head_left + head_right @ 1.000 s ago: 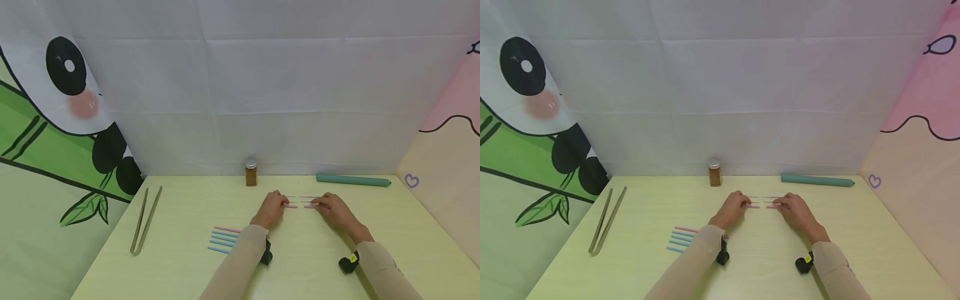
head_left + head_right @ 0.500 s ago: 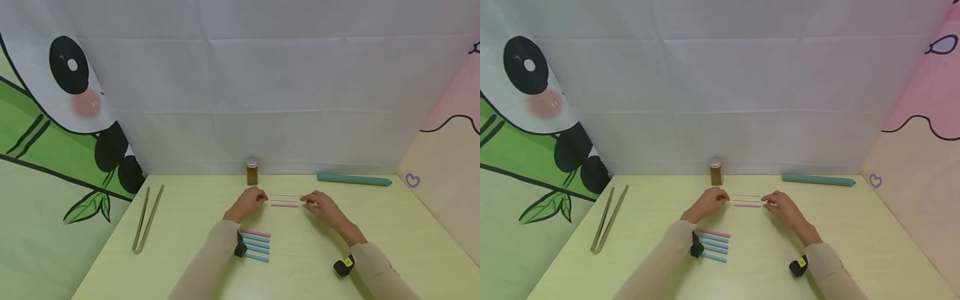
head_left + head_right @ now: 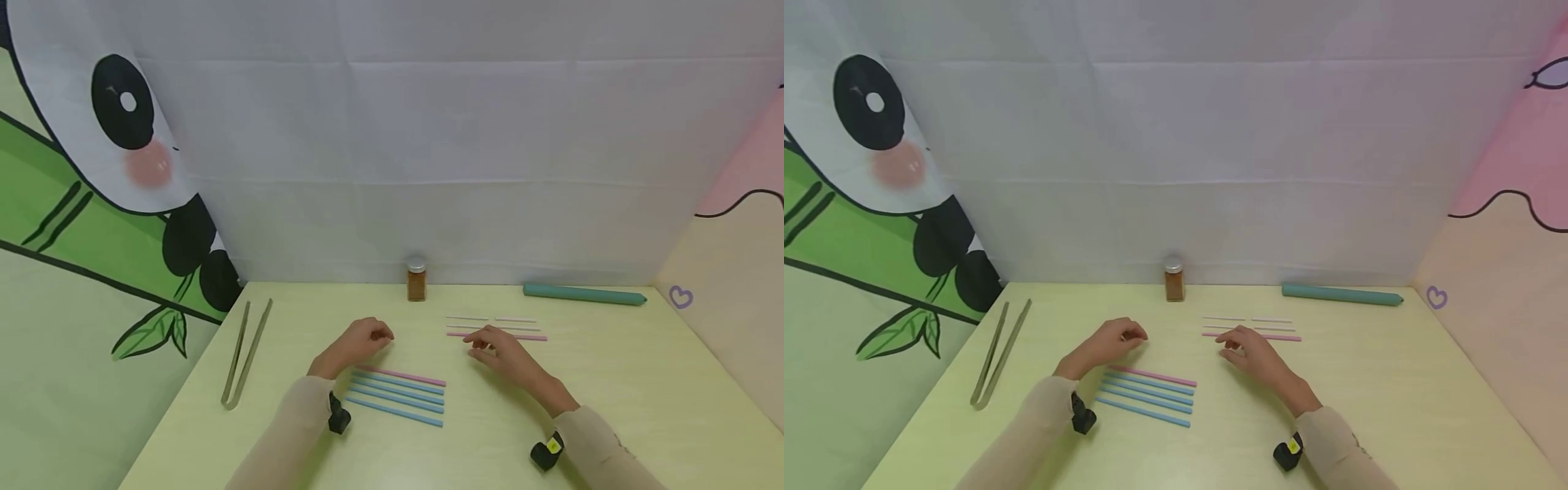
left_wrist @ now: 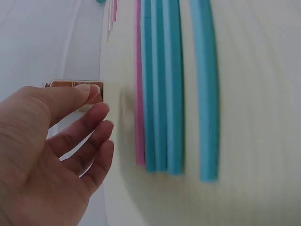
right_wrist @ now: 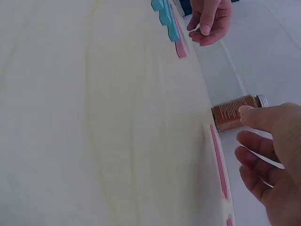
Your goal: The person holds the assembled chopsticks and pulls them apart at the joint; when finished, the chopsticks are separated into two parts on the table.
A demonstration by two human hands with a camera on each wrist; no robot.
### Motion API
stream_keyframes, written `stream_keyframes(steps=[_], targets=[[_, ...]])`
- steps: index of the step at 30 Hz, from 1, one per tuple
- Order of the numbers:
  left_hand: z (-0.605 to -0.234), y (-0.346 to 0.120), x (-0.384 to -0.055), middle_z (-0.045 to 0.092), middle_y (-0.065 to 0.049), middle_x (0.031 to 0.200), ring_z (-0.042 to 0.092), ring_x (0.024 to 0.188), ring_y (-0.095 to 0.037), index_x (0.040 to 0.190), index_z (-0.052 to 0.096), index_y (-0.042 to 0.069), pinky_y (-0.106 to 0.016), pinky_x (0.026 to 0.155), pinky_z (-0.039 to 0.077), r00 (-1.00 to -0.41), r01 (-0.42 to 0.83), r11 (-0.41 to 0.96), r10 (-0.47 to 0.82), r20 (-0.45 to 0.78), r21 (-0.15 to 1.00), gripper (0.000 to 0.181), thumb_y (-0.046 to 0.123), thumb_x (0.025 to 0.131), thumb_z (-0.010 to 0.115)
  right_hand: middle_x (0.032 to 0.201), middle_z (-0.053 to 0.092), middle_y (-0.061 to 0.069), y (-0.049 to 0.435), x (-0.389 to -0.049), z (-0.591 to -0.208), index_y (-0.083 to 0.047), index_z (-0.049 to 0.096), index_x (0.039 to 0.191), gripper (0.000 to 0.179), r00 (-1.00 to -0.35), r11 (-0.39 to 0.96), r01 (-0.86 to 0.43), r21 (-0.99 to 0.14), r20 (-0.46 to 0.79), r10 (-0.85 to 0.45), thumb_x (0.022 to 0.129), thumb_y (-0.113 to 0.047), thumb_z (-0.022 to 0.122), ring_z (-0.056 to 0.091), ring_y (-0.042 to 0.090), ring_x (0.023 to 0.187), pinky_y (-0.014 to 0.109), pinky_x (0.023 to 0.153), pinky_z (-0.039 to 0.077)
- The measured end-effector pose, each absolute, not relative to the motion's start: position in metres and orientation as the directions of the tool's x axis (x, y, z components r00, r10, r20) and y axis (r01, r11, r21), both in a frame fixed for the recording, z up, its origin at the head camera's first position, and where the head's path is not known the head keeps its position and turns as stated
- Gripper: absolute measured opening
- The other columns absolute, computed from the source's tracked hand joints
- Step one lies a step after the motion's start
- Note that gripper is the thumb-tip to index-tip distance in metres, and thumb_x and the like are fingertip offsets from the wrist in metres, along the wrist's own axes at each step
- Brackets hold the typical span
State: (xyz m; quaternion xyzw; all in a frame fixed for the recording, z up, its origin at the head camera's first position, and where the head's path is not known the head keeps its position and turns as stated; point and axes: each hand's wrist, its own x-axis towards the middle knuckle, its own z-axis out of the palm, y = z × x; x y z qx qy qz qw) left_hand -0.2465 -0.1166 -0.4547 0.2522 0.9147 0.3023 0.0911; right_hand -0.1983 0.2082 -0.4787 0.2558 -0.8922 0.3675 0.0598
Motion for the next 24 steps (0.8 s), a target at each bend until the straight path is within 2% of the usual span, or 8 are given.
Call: stream_keyframes(steps=[6,10,18,24], targets=[[-0.457,-0.133,-0.231,0.063,0.0,0.095,0.052,0.084,-0.012,0.103,0.069,0.01,-0.027,0.077,0.045,-0.823,0.362,0.649,0.56,-0.097,0.669,0.013,0.015,0.093,0.062,0.093,0.062,-0.005,0.189,-0.189,-0.481,-0.006,0.066,0.11,0.022,-0.828,0.507,-0.518,-0.689,0.254,-0.501,0.092,-0.019,0.064,0.054,0.006,0.085,0.025,0.077,0.05],[-0.46,-0.136,-0.225,0.06,0.001,0.089,0.05,0.08,-0.011,0.097,0.07,0.012,-0.025,0.073,0.043,-0.803,0.39,0.627,0.59,-0.084,0.675,0.01,0.017,0.09,0.067,0.094,0.062,-0.004,0.178,-0.184,-0.484,-0.007,0.065,0.108,0.02,-0.795,0.483,-0.534,-0.694,0.218,-0.565,0.092,-0.019,0.064,0.056,0.006,0.085,0.024,0.077,0.05],[-0.466,-0.131,-0.224,0.058,0.004,0.084,0.049,0.077,-0.009,0.087,0.068,0.011,-0.024,0.071,0.044,-0.794,0.455,0.632,0.607,-0.036,0.627,0.005,0.016,0.088,0.069,0.094,0.062,-0.007,0.169,-0.18,-0.486,-0.016,0.068,0.098,0.008,-0.796,0.554,-0.544,-0.63,0.18,-0.577,0.091,-0.018,0.065,0.057,0.006,0.088,0.024,0.08,0.05],[-0.47,-0.131,-0.224,0.057,0.003,0.081,0.049,0.074,-0.008,0.086,0.067,0.01,-0.022,0.068,0.045,-0.799,0.451,0.64,0.6,-0.038,0.622,0.004,0.012,0.087,0.07,0.094,0.06,-0.008,0.166,-0.177,-0.484,-0.018,0.068,0.097,0.006,-0.798,0.593,-0.551,-0.586,0.163,-0.58,0.092,-0.016,0.064,0.055,0.009,0.09,0.029,0.083,0.048]])
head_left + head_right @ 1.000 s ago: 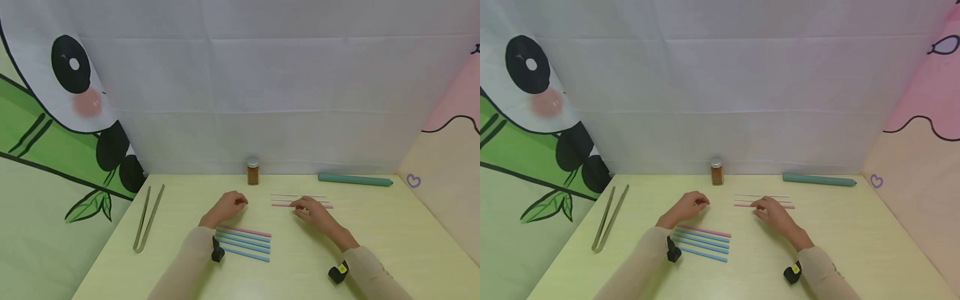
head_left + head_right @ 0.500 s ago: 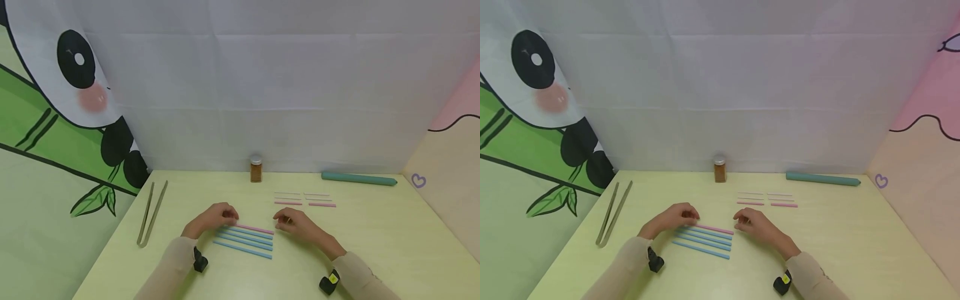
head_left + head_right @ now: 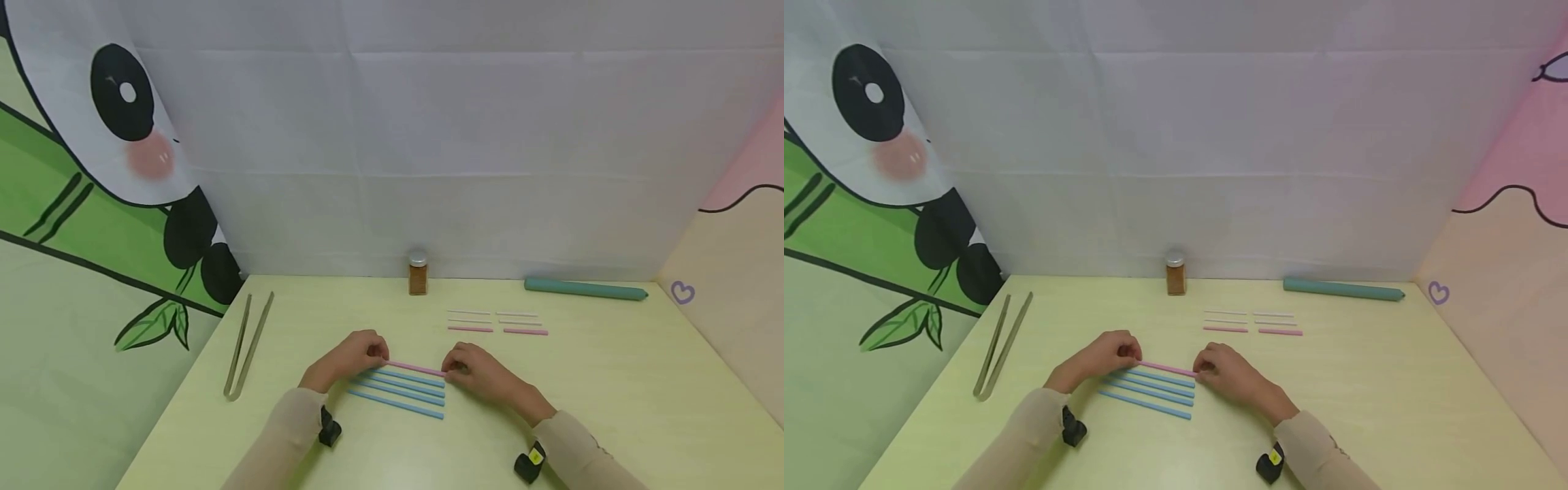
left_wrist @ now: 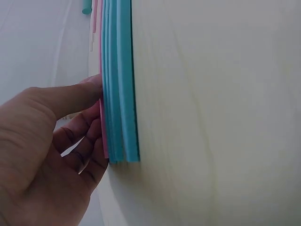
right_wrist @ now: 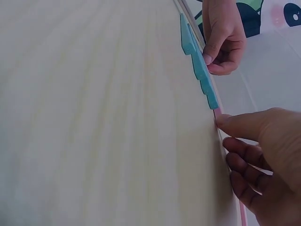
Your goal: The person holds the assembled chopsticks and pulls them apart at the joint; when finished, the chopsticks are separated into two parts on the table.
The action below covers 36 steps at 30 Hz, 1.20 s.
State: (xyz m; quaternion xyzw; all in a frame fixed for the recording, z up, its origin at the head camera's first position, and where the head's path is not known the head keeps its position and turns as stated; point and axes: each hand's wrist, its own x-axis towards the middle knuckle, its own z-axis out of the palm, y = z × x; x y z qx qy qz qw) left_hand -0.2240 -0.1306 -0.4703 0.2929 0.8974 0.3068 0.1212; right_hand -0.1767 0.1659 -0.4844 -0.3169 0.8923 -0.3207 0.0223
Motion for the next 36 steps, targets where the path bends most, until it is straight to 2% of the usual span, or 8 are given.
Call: stream_keyframes(steps=[8,13,17,22,36], targets=[[-0.466,-0.13,-0.221,0.061,0.002,0.085,0.053,0.078,-0.009,0.087,0.066,0.009,-0.025,0.073,0.047,-0.79,0.479,0.637,0.612,-0.019,0.604,0.004,0.011,0.09,0.065,0.095,0.062,-0.007,0.161,-0.175,-0.483,-0.016,0.067,0.095,0.006,-0.791,0.611,-0.585,-0.533,0.208,-0.576,0.091,-0.013,0.064,0.057,0.01,0.091,0.031,0.085,0.049],[-0.458,-0.128,-0.218,0.063,0.002,0.087,0.053,0.08,-0.009,0.089,0.063,0.011,-0.027,0.074,0.047,-0.797,0.473,0.644,0.604,-0.02,0.601,0.006,0.005,0.092,0.062,0.092,0.064,-0.008,0.158,-0.174,-0.479,-0.016,0.065,0.097,0.008,-0.837,0.603,-0.514,-0.61,0.203,-0.508,0.092,-0.01,0.063,0.057,0.007,0.086,0.027,0.079,0.05],[-0.448,-0.116,-0.216,0.062,0.002,0.087,0.053,0.079,-0.01,0.09,0.063,0.007,-0.027,0.073,0.047,-0.777,0.528,0.647,0.63,0.004,0.55,0.002,0.007,0.092,0.063,0.09,0.063,-0.007,0.151,-0.176,-0.474,-0.014,0.064,0.099,0.008,-0.85,0.577,-0.487,-0.656,0.202,-0.487,0.092,-0.011,0.063,0.055,0.006,0.08,0.023,0.074,0.05],[-0.433,-0.095,-0.212,0.059,0.0,0.087,0.052,0.077,-0.011,0.094,0.067,0.007,-0.025,0.071,0.046,-0.737,0.596,0.632,0.676,0.024,0.496,0.006,0.011,0.092,0.063,0.09,0.064,-0.005,0.141,-0.182,-0.47,-0.013,0.067,0.097,0.006,-0.814,0.571,-0.563,-0.598,0.279,-0.509,0.092,-0.014,0.063,0.052,0.006,0.078,0.022,0.072,0.048],[-0.435,-0.075,-0.216,0.062,-0.001,0.085,0.055,0.076,-0.009,0.093,0.068,0.008,-0.022,0.07,0.047,-0.742,0.603,0.61,0.666,0.08,0.514,0.005,0.009,0.092,0.062,0.086,0.061,-0.005,0.138,-0.186,-0.463,-0.012,0.067,0.094,0.003,-0.826,0.599,-0.559,-0.574,0.316,-0.467,0.092,-0.013,0.064,0.049,0.007,0.074,0.02,0.067,0.046]])
